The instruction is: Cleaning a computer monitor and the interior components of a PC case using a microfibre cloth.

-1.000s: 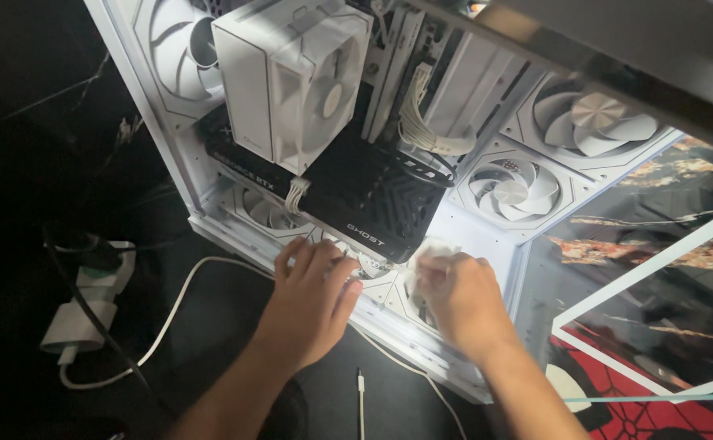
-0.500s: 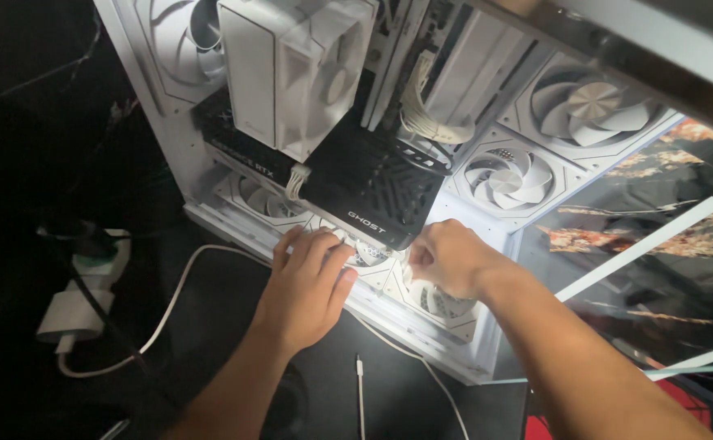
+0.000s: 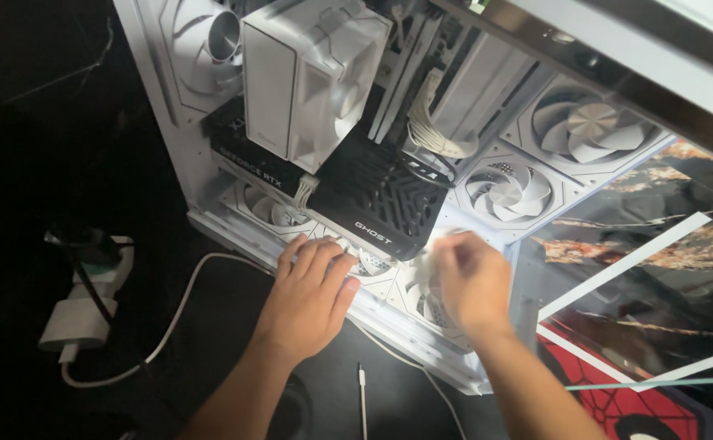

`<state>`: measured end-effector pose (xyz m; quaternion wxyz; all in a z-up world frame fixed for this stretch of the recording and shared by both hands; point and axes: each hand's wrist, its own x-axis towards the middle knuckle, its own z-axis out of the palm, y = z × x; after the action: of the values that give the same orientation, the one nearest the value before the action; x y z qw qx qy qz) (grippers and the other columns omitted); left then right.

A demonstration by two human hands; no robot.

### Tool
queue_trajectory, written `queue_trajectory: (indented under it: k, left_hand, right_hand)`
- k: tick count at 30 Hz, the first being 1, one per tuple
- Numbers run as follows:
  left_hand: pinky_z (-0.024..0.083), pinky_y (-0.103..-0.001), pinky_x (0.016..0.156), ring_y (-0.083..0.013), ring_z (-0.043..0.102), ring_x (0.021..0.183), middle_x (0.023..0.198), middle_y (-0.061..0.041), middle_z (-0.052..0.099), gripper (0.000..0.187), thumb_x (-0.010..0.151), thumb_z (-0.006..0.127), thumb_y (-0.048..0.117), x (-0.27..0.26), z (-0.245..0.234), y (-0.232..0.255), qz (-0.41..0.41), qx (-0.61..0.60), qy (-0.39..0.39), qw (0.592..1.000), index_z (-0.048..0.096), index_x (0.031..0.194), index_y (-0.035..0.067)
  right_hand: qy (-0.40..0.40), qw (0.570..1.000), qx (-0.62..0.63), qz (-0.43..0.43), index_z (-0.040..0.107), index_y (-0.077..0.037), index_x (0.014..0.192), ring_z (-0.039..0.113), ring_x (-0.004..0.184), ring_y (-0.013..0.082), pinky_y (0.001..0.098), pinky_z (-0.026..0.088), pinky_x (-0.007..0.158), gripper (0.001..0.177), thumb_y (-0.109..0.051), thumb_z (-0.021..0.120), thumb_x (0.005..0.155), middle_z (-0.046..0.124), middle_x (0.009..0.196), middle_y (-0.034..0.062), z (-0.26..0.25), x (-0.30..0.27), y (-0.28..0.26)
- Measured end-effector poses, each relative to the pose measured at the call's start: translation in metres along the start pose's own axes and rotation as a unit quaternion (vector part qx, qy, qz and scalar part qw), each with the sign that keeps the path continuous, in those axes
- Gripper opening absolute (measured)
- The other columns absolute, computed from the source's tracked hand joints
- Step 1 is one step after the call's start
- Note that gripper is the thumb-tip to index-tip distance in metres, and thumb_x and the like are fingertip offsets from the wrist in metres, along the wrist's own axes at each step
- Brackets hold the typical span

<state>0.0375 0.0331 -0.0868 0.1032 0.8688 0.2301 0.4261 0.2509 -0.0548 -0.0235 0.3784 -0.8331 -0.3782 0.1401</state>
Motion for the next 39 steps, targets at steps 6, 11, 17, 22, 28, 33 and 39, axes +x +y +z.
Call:
queue_trajectory:
  k: [6,11,17,22,28,33,39]
  left_hand:
    - [0.028,-0.051,0.117,-0.0295,0.052,0.126,0.121,-0.011,0.059,0.028,0.095,0.063,0.025,0.004,-0.002,0.003,-0.006,-0.011,0.002,1.0,0.064,0.117,0.008]
    - [0.031,-0.053,0.116,-0.0315,0.053,0.124,0.12,-0.012,0.059,0.028,0.093,0.065,0.023,0.005,0.005,0.003,0.001,-0.011,0.002,1.0,0.063,0.116,0.007]
    - [0.031,-0.058,0.115,-0.0362,0.052,0.123,0.121,-0.016,0.057,0.03,0.092,0.067,0.022,0.007,0.008,0.008,0.018,0.009,0.011,1.0,0.06,0.115,0.005]
    - [0.034,-0.056,0.105,-0.0377,0.051,0.116,0.117,-0.019,0.056,0.028,0.088,0.069,0.025,0.013,-0.001,0.035,0.024,0.001,-0.007,1.0,0.06,0.108,0.007]
    - [0.041,-0.044,0.087,-0.0305,0.053,0.098,0.1,-0.012,0.057,0.027,0.09,0.066,0.02,0.027,-0.007,0.07,0.06,-0.117,-0.139,0.982,0.069,0.112,0.005]
    - [0.04,-0.045,0.084,-0.0314,0.052,0.096,0.097,-0.014,0.058,0.017,0.088,0.065,0.021,0.034,-0.001,0.073,0.034,-0.059,-0.153,0.986,0.07,0.092,0.005]
    - [0.039,-0.046,0.085,-0.0323,0.052,0.098,0.097,-0.014,0.059,0.018,0.086,0.065,0.022,0.032,0.002,0.07,0.042,-0.032,-0.143,0.988,0.071,0.091,0.006]
  right_hand:
    - [0.217,0.972,0.032,0.08,0.061,-0.002,0.102,0.065,0.066,0.0175,0.0327,0.05,0.062,0.02,-0.021,0.066,0.101,0.071,0.075,0.0106,-0.019,-0.039,0.0]
    - [0.221,0.975,0.006,0.039,0.063,-0.001,0.107,0.07,0.07,0.0158,0.0311,0.054,0.068,0.022,-0.02,0.068,0.097,0.073,0.082,0.0091,-0.014,-0.046,0.02]
    - [0.21,0.977,0.028,0.037,0.072,-0.005,0.103,0.072,0.073,0.0137,0.0293,0.054,0.072,0.018,-0.018,0.072,0.091,0.077,0.083,0.0084,-0.015,-0.04,0.008]
    - [0.126,0.987,-0.019,0.094,0.077,-0.012,0.104,0.069,0.07,0.0234,0.0352,0.054,0.069,0.018,-0.02,0.075,0.088,0.076,0.08,0.0123,-0.009,-0.043,-0.018]
    - [0.101,0.966,-0.192,-0.139,0.08,-0.009,0.091,0.06,0.087,0.036,0.0441,0.049,0.082,0.015,-0.018,0.076,0.079,0.076,0.091,0.0095,-0.008,-0.034,-0.019]
    - [0.018,0.951,-0.272,-0.143,0.083,-0.016,0.099,0.057,0.094,0.0405,0.0498,0.047,0.081,0.023,-0.022,0.072,0.079,0.071,0.105,0.0123,-0.021,-0.036,-0.031]
    - [-0.092,0.935,-0.316,-0.132,0.082,-0.022,0.102,0.056,0.101,0.0371,0.0459,0.049,0.09,0.026,-0.018,0.064,0.083,0.064,0.109,0.0107,-0.015,-0.032,-0.023]
